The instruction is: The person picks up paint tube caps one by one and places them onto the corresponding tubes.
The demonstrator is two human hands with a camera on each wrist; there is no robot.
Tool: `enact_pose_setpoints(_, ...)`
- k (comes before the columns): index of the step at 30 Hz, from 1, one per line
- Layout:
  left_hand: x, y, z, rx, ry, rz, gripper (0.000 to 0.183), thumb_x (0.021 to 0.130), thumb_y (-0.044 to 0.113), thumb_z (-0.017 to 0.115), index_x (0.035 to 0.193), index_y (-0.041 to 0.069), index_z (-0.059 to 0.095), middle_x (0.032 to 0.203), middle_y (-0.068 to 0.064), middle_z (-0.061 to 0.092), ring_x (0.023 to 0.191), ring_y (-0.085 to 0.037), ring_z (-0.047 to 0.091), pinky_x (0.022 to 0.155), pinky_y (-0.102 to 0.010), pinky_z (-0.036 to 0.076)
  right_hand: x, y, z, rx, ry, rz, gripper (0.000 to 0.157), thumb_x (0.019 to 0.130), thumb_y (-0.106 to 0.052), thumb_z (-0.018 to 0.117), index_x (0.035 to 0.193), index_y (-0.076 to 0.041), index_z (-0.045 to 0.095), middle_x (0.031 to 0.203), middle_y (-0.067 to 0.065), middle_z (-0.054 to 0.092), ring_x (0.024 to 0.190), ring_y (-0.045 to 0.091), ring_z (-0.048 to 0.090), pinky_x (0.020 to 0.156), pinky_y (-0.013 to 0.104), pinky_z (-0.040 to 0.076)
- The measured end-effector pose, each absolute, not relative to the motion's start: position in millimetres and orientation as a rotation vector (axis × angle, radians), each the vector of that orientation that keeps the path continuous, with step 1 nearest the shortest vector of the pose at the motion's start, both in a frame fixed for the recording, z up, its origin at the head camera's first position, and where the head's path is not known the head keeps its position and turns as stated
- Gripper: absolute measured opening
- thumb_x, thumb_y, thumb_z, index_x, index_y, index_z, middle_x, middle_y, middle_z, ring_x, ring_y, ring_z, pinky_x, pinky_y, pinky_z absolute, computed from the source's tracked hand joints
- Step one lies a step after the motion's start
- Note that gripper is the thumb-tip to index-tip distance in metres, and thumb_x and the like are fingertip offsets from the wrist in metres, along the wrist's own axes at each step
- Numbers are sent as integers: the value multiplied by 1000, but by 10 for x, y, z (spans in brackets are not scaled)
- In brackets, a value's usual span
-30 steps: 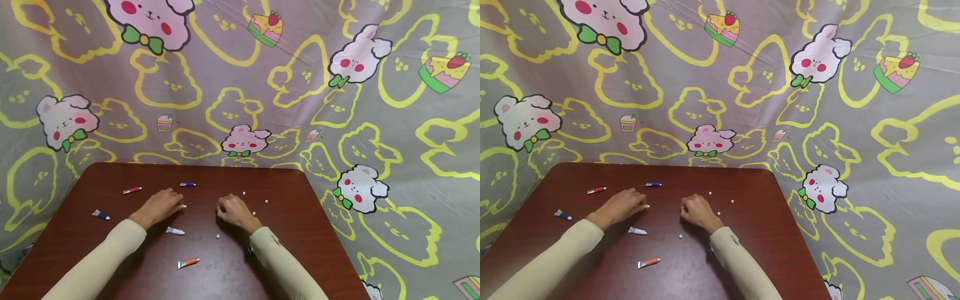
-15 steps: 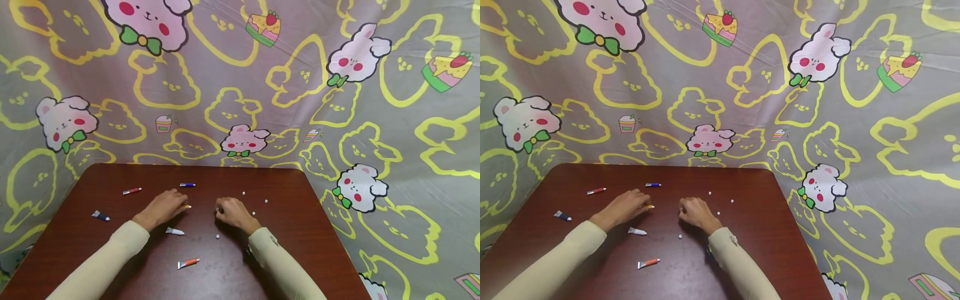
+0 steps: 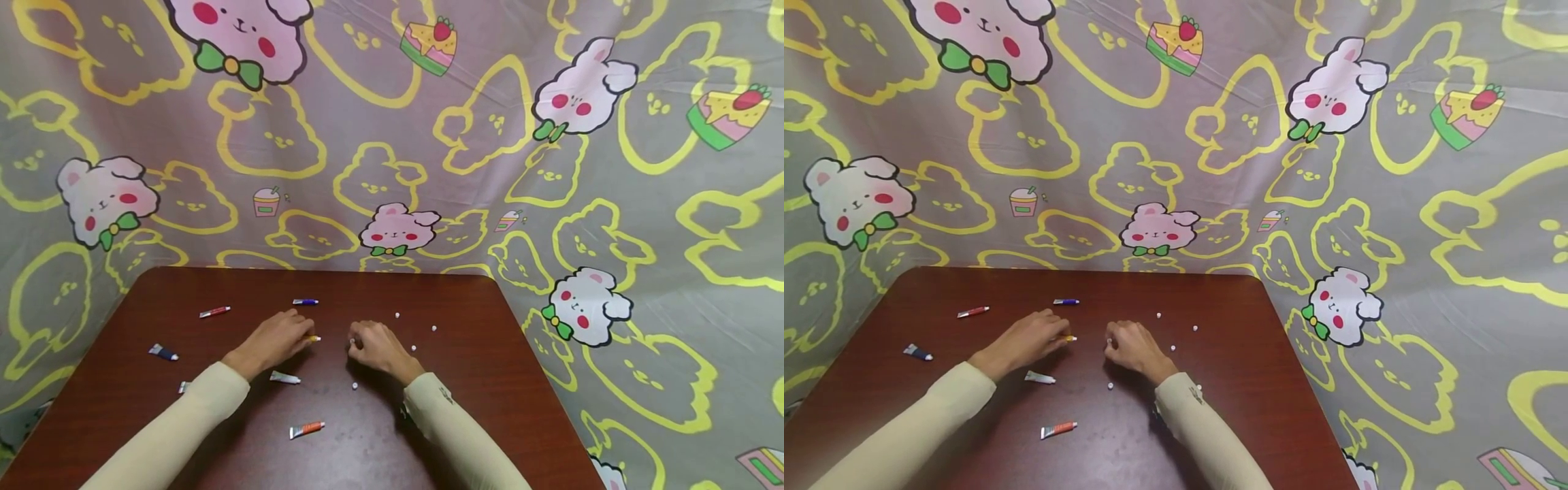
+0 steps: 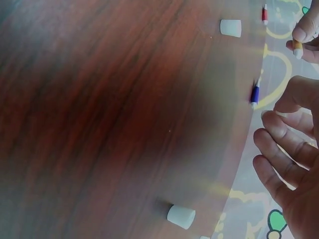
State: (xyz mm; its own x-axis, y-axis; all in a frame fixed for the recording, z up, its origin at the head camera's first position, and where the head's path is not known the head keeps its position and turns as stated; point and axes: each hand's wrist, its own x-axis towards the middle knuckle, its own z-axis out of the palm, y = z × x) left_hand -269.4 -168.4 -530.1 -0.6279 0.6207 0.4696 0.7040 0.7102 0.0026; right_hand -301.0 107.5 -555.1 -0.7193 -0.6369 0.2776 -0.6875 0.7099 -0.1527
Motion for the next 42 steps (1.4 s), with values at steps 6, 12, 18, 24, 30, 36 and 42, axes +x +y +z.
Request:
enact_pose_setpoints(6,-2683,-1669,-5305,-1011,-2478,-267,25,85,15,92,92,13,68,85,-1,74,84,-25,64,75,-42,54,-3005,1064,-5572,1067,-2691,371,12,85,-20,77,92,-19,68,85,-7,64,76,8,60,69,28,53)
enact_pose_setpoints(12,-2665,-1651,-5295,-1003,-2484,-269,26,84,15,93,94,13,69,86,0,74,84,-24,63,76,-42,55,-2992,1042,-5560,1075,-2674,395,11,86,-21,77,92,-20,69,86,-8,65,74,5,59,68,25,53)
enact_pose_setpoints(18,-2643,-1641,-5302,-996,-2528,-255,24,86,15,92,95,14,69,88,-1,75,86,-23,64,77,-41,55,-2964,1023,-5544,1113,-2655,380,12,87,-20,77,97,-17,73,91,-5,69,79,6,66,71,24,56)
enact_pose_setpoints(24,-2642,-1629,-5303,-996,-2539,-256,23,88,15,91,96,14,69,88,0,75,86,-23,64,78,-41,55,-2950,998,-5530,1145,-2643,342,12,89,-20,77,100,-16,75,94,-3,70,83,7,68,75,26,58)
enact_pose_setpoints(30,-2630,-1610,-5291,-1005,-2526,-267,22,88,15,91,96,14,69,88,-1,75,84,-23,64,77,-40,55,-2932,967,-5512,1176,-2597,362,12,89,-19,79,100,-15,76,93,-3,70,81,7,67,73,25,58)
enact_pose_setpoints(36,-2612,-1576,-5288,-999,-2535,-261,22,89,17,91,95,14,70,88,0,75,83,-21,63,76,-39,56,-2915,924,-5480,1216,-2606,368,11,93,-19,79,103,-14,78,96,-2,72,84,7,69,76,22,58)
enact_pose_setpoints(42,-2620,-1536,-5298,-1003,-2532,-252,22,89,17,91,96,14,71,88,-1,76,82,-21,63,75,-39,56,-2909,895,-5457,1224,-2597,362,10,93,-20,80,102,-14,78,95,-3,73,82,6,70,74,19,57)
